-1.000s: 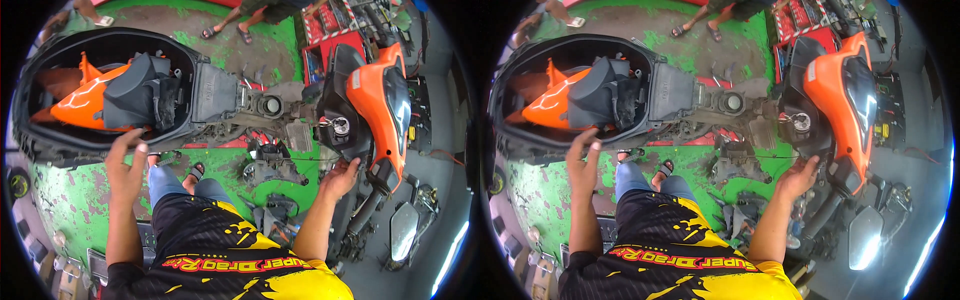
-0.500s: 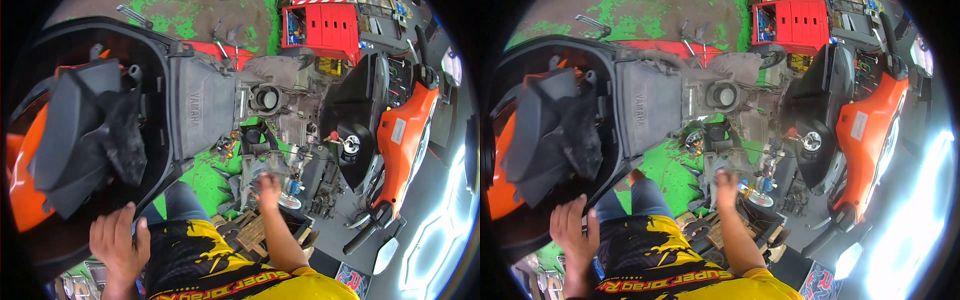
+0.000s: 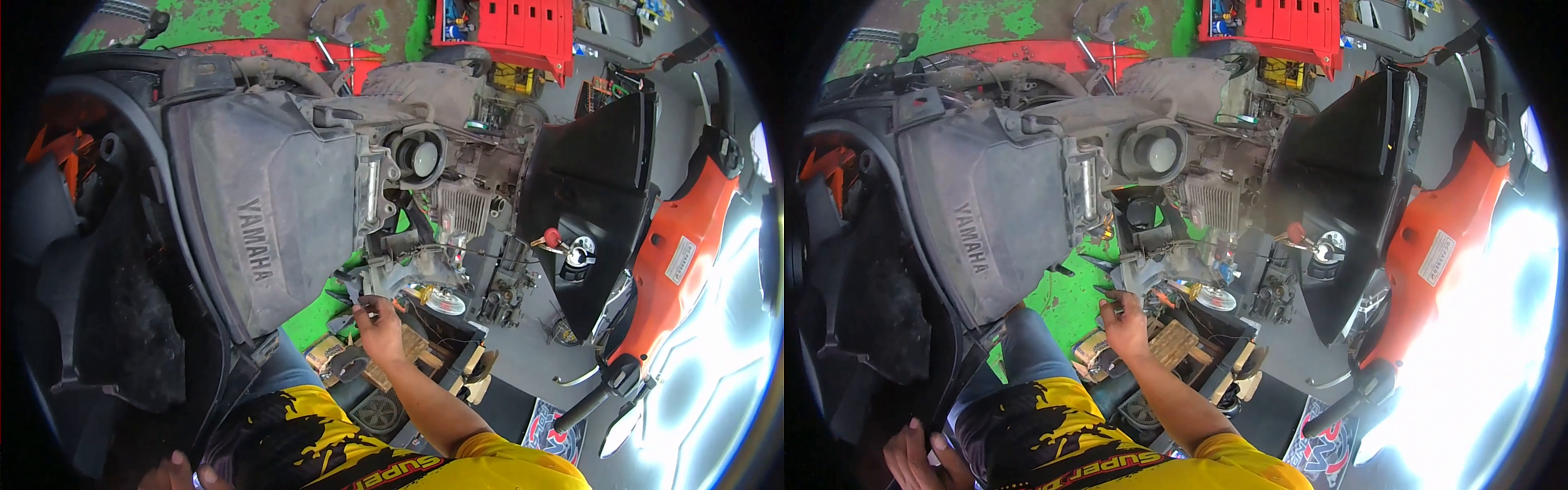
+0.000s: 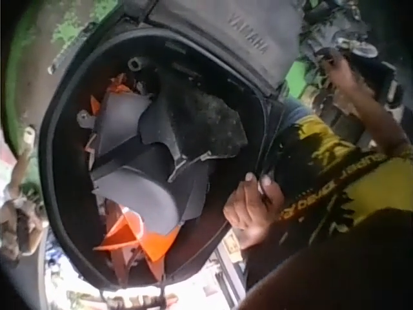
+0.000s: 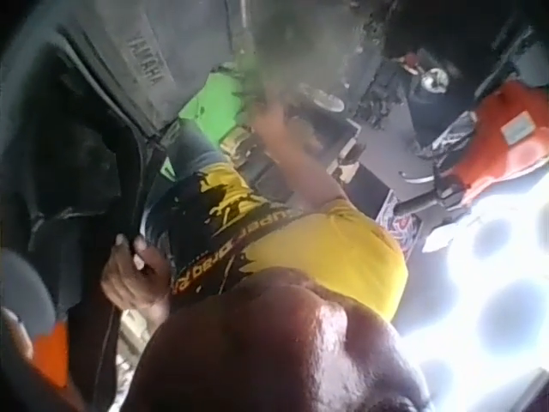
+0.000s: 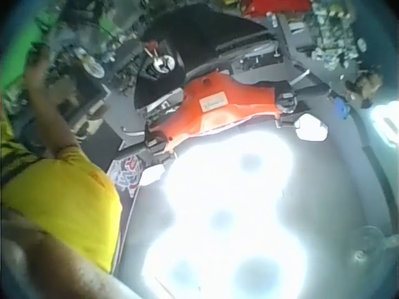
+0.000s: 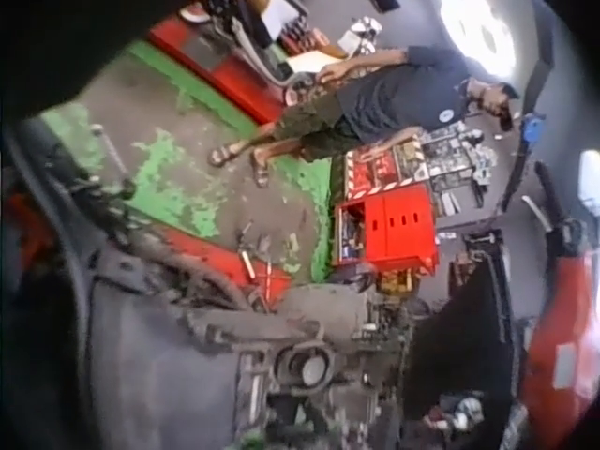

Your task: Dismantling motorcycle fairings and plastic components.

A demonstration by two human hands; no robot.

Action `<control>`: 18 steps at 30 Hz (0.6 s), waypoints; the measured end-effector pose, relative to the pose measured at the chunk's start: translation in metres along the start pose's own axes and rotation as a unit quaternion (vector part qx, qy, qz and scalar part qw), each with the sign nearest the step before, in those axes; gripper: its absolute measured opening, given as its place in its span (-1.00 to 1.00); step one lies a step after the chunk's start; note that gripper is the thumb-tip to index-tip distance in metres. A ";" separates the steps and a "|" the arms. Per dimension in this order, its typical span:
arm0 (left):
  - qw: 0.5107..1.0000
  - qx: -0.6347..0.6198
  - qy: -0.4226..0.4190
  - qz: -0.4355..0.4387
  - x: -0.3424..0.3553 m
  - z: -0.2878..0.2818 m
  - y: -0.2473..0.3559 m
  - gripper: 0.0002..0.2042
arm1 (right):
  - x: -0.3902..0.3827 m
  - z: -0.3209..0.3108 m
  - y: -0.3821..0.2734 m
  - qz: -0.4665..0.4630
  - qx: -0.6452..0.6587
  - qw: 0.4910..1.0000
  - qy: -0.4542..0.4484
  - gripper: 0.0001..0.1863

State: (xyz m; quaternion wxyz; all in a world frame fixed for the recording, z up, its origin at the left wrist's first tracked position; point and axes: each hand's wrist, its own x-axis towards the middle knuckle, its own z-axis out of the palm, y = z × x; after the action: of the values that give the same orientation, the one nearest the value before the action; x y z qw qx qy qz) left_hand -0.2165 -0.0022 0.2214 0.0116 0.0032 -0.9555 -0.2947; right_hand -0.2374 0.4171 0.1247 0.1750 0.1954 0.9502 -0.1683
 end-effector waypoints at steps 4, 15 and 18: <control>1.000 0.002 0.000 -0.004 0.003 0.002 0.002 -0.79 | 0.005 -0.004 0.001 0.036 0.016 0.999 0.009 -0.77; 0.998 0.020 0.059 -0.031 -0.008 0.009 0.014 -0.80 | -0.077 -0.018 -0.009 0.038 0.159 0.984 -0.065 -0.72; 0.996 0.063 0.068 0.000 -0.008 0.007 0.022 -0.78 | -0.113 -0.024 0.018 0.045 0.139 0.981 -0.126 -0.62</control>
State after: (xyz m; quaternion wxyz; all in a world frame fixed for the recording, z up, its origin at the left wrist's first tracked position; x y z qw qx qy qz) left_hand -0.2086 0.0203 0.2278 0.0767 0.0243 -0.9691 -0.2332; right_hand -0.1387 0.4068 0.1860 0.2715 0.2373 0.8782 -0.3141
